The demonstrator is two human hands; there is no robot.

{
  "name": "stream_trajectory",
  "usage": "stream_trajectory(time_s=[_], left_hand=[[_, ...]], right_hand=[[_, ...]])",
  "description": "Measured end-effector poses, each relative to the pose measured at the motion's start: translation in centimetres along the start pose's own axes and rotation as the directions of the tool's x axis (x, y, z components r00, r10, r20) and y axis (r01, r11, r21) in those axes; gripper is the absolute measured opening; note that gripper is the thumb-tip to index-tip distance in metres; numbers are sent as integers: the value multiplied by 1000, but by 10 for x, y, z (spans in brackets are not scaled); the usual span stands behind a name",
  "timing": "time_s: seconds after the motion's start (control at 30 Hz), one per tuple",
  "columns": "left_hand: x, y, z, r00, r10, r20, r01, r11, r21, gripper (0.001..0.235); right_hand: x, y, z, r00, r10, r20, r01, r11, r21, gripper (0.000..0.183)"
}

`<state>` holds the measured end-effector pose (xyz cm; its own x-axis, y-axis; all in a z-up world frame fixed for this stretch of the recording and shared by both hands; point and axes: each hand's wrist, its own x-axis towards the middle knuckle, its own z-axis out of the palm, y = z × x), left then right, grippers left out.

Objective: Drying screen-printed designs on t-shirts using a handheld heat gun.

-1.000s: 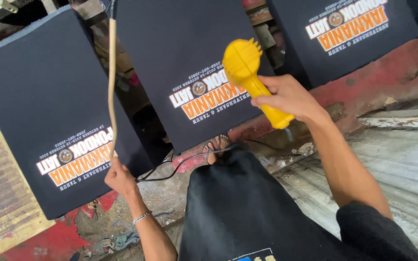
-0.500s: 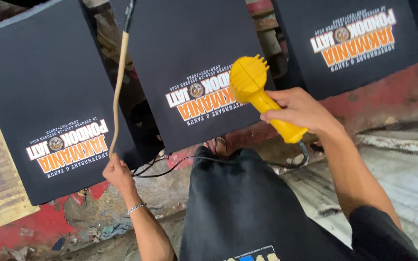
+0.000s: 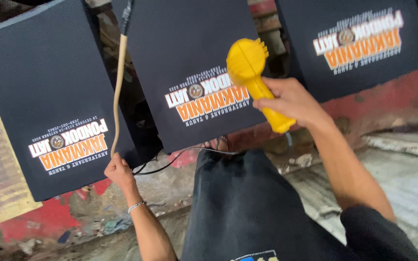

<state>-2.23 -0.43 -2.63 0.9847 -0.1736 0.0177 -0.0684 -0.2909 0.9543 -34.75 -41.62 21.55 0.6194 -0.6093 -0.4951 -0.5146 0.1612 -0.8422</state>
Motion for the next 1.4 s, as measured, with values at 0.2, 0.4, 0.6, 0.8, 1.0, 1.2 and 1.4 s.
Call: stream_trajectory(time_s=[0.2,0.4,0.6,0.8,1.0,1.2,1.4], left_hand=[[10,-3,8,996,49,-70,-48,999,20,60],[3,9,5,999,-29,-44,28,999,-19,61],[10,-22,-1,993,-98,-69,92,991,-97,61],[3,-12,0,993,-72,-91,62,992,-107,61],[0,-6,4,997,-8,-83,3,998,-57,60],[-1,3,7,991,70,-115,-74,997,-31,62],[-4,-2,12,980,144,-139,-143,990,11,62]], right_hand=[[-12,-5,-23,999,-17,41,24,981,-194,62],[4,-7,-11,995,92,-49,-88,993,77,78],[-21,-27,-16,975,222,14,-221,974,-51,89],[3,-13,-20,998,33,-52,-33,999,-1,80],[-8,-35,-22,982,180,-58,-182,983,-36,81],[13,-31,-24,996,-10,-94,13,999,32,76],[1,-50,-17,989,135,-61,-133,991,29,77]])
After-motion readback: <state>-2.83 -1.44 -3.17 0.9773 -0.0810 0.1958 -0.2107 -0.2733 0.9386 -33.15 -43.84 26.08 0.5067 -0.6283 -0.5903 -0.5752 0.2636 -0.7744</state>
